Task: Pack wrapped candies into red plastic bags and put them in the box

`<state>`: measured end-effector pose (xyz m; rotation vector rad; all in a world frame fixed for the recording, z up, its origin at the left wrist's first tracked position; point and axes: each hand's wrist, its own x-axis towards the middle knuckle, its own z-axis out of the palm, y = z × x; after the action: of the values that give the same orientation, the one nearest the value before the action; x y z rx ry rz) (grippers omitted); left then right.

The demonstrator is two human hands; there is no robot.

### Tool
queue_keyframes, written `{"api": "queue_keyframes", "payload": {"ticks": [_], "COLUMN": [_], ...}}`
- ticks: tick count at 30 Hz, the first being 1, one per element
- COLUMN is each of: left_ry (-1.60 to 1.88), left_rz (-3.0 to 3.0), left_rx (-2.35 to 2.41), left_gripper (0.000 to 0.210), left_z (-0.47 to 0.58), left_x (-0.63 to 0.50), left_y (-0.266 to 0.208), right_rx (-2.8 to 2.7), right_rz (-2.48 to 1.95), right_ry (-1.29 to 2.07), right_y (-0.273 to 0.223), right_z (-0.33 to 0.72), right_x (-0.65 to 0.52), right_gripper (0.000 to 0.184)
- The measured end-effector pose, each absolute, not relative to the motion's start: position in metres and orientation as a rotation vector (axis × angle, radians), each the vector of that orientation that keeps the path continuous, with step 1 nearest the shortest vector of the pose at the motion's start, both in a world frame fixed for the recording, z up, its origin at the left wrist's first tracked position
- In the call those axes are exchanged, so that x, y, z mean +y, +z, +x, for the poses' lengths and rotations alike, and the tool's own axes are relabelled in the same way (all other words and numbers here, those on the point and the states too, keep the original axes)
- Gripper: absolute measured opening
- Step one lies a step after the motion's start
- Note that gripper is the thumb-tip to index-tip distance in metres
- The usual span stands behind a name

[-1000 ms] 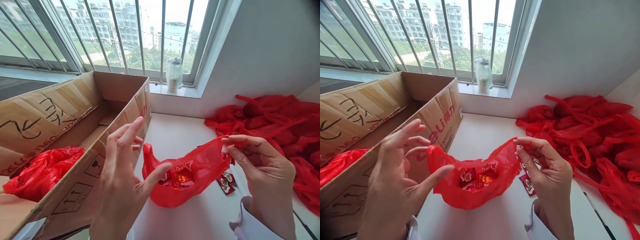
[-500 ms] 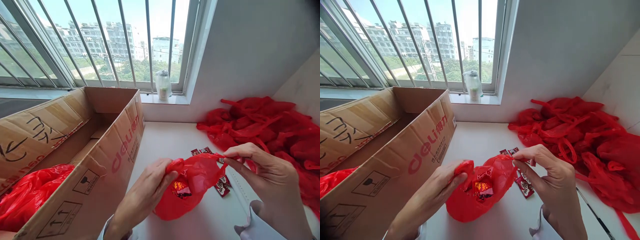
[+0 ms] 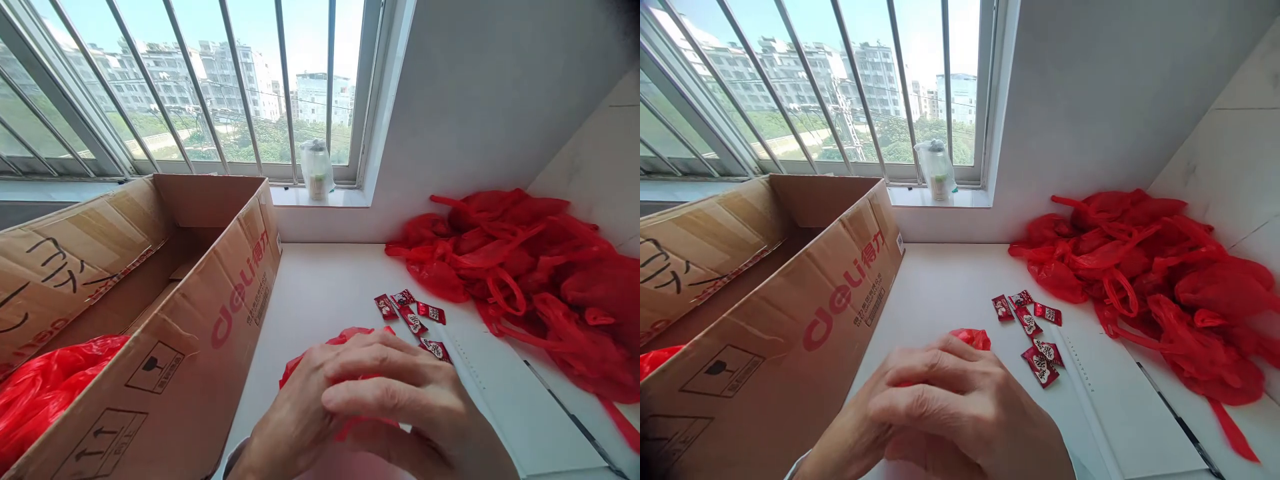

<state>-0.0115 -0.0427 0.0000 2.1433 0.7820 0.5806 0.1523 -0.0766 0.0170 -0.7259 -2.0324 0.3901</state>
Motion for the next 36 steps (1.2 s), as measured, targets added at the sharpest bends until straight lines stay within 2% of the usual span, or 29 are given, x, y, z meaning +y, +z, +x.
{"api": "queue_keyframes", "payload": {"ticks": [2, 5, 9, 11, 14, 17, 20, 23, 27, 29, 32, 36], "left_ry": [0.543, 0.445, 0.527, 0.57, 0.494, 0.403, 0.379, 0.651, 1.076, 1.124, 1.11, 0.906], "left_rz": [1.991, 1.706, 1.494, 1.512, 1.732, 2.184, 2.597, 2.886, 2.905, 2.885, 2.96, 3.042], "left_rx": [0.857, 0.907, 0.82, 0.777, 0.648, 0.683, 0.823, 0.859, 0.868, 0.895, 0.972, 0.941], "left_gripper": [0.038, 0.045, 0.037, 0.028, 0.017, 0.018, 0.023, 0.022, 0.021, 0.023, 0.023, 0.021], "left_z": [-0.01, -0.009, -0.013, -0.017, -0.025, -0.026, -0.02, -0.014, -0.01, -0.011, -0.017, -0.028], "left_x": [-0.039, -0.032, -0.022, -0.018, -0.019, -0.028, -0.036, -0.035, -0.028, -0.026, -0.025, -0.029], "left_y": [0.004, 0.007, 0.008, 0.009, 0.01, 0.008, 0.005, 0.003, 0.0, -0.001, 0.0, 0.009], "right_rx": [-2.004, -1.939, -1.831, -1.972, -2.277, -1.986, -1.771, -1.907, -1.887, -1.872, -1.849, -1.875], "right_rz": [-0.889, -1.089, -1.056, -0.981, -0.835, -0.827, -0.882, -0.769, -0.712, -0.73, -0.843, -0.931], "right_ry": [0.245, 0.242, 0.342, 0.461, 0.754, 0.773, 0.865, 1.105, 1.232, 1.225, 1.014, 0.882], "right_y": [0.011, 0.002, 0.002, 0.006, 0.011, 0.007, -0.004, -0.017, -0.029, -0.033, -0.032, -0.023], "right_z": [0.162, 0.176, 0.18, 0.181, 0.187, 0.191, 0.185, 0.174, 0.171, 0.174, 0.18, 0.191], "right_x": [-0.07, -0.06, -0.063, -0.07, -0.077, -0.067, -0.044, -0.023, -0.009, -0.007, -0.009, -0.017], "right_gripper": [0.026, 0.02, 0.017, 0.015, 0.011, 0.012, 0.024, 0.031, 0.035, 0.035, 0.021, 0.017]}}
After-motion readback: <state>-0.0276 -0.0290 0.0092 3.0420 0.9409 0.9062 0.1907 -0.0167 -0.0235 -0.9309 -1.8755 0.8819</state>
